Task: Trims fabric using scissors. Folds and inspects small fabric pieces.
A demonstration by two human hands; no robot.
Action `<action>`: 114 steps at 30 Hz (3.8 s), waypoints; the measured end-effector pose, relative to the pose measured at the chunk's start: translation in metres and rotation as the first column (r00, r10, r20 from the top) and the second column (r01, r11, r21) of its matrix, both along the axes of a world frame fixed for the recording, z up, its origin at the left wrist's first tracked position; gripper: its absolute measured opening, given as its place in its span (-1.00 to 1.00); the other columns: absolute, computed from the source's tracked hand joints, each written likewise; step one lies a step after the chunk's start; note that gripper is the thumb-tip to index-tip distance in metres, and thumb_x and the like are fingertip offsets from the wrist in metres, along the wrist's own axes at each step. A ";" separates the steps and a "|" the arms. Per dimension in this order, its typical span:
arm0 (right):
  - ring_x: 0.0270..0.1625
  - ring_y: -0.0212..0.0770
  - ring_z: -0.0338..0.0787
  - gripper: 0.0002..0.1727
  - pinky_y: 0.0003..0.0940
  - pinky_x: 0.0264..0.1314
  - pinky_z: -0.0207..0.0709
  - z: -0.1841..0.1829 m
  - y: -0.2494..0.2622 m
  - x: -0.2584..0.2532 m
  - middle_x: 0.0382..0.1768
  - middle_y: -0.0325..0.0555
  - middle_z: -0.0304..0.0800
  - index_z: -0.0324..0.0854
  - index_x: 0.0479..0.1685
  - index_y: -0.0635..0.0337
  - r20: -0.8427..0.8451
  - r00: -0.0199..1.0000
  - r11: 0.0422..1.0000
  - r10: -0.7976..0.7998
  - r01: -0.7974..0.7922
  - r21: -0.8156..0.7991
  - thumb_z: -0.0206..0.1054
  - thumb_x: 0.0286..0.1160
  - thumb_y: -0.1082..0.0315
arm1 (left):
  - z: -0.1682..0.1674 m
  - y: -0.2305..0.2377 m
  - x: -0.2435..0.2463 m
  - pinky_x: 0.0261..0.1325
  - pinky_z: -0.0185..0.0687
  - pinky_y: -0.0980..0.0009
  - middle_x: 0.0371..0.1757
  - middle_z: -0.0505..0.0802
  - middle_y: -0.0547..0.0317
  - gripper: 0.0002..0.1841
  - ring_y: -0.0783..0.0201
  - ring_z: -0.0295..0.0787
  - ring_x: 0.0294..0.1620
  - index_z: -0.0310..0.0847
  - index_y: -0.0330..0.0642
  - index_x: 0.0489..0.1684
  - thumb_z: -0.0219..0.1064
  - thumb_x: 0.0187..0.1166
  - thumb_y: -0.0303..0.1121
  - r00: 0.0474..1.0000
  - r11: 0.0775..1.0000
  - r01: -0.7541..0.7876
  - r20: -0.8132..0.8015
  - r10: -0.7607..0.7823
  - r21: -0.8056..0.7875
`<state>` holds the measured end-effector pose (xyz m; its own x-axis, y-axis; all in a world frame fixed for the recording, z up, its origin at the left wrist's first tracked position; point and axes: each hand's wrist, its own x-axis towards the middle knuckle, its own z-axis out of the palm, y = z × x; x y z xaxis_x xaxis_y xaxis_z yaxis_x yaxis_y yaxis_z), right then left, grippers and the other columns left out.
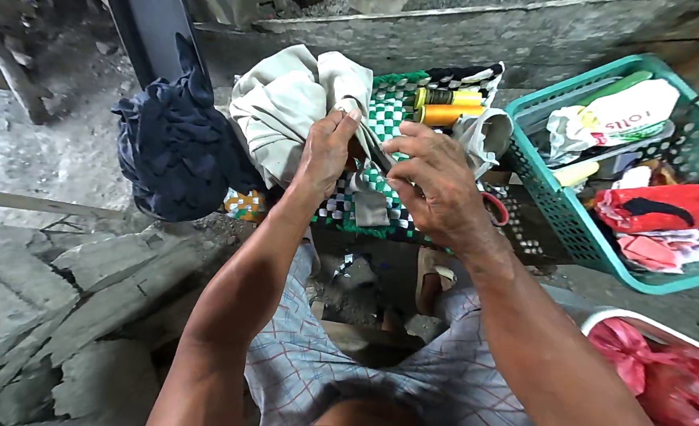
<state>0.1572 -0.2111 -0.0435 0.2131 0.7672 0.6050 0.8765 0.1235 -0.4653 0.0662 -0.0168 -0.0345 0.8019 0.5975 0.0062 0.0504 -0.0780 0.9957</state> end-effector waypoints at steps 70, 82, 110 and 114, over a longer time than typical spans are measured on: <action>0.27 0.07 0.73 -0.80 0.22 0.68 0.20 -0.004 0.005 -0.008 -0.16 0.00 0.81 0.74 -0.34 0.24 0.050 0.995 0.996 -0.084 0.083 0.020 0.27 0.59 0.38 | -0.007 -0.022 0.005 -0.34 0.55 0.35 -0.49 0.68 0.20 -0.77 0.36 0.58 -0.49 0.66 -0.25 -0.27 0.13 0.72 -0.37 0.991 0.890 0.059 -0.134 0.003 0.453; 0.60 -0.01 0.56 -0.79 0.21 0.78 0.15 -0.006 -0.005 0.005 0.28 -0.01 0.76 0.68 0.12 0.23 -0.079 0.989 0.992 -0.128 0.129 0.010 0.21 0.71 0.37 | 0.003 -0.006 -0.001 -0.54 0.68 0.38 -0.44 0.72 0.17 -0.74 0.30 0.70 -0.53 0.59 -0.22 -0.27 0.11 0.80 -0.30 0.998 0.986 0.066 -0.007 -0.066 0.156; 0.23 0.07 0.72 -0.84 0.18 0.65 0.22 -0.012 0.008 0.009 -0.09 -0.03 0.81 0.79 -0.04 0.18 -0.021 0.975 0.974 -0.223 0.224 0.043 0.34 0.60 0.34 | 0.006 -0.037 -0.006 -0.25 0.82 0.22 -0.30 0.82 0.07 -0.47 0.23 0.82 -0.31 0.68 -0.25 -0.09 -0.04 0.86 0.05 0.956 0.958 0.285 -0.059 -0.286 -0.017; 0.21 0.08 0.73 -0.88 0.17 0.62 0.26 -0.008 0.007 0.007 -0.13 -0.01 0.81 0.77 -0.15 0.19 -0.007 0.964 0.962 -0.267 0.266 0.067 0.45 0.53 0.33 | -0.002 -0.044 -0.003 -0.16 0.61 0.37 -0.39 0.76 0.17 -0.70 0.36 0.68 -0.32 0.66 -0.23 -0.34 0.20 0.78 -0.24 0.981 0.973 0.188 0.016 -0.191 0.135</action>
<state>0.1647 -0.2046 -0.0516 0.4030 0.6408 0.6535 0.8829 -0.0841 -0.4620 0.0635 -0.0605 -0.0363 0.8987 0.4270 0.0997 -0.0067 -0.2140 0.9768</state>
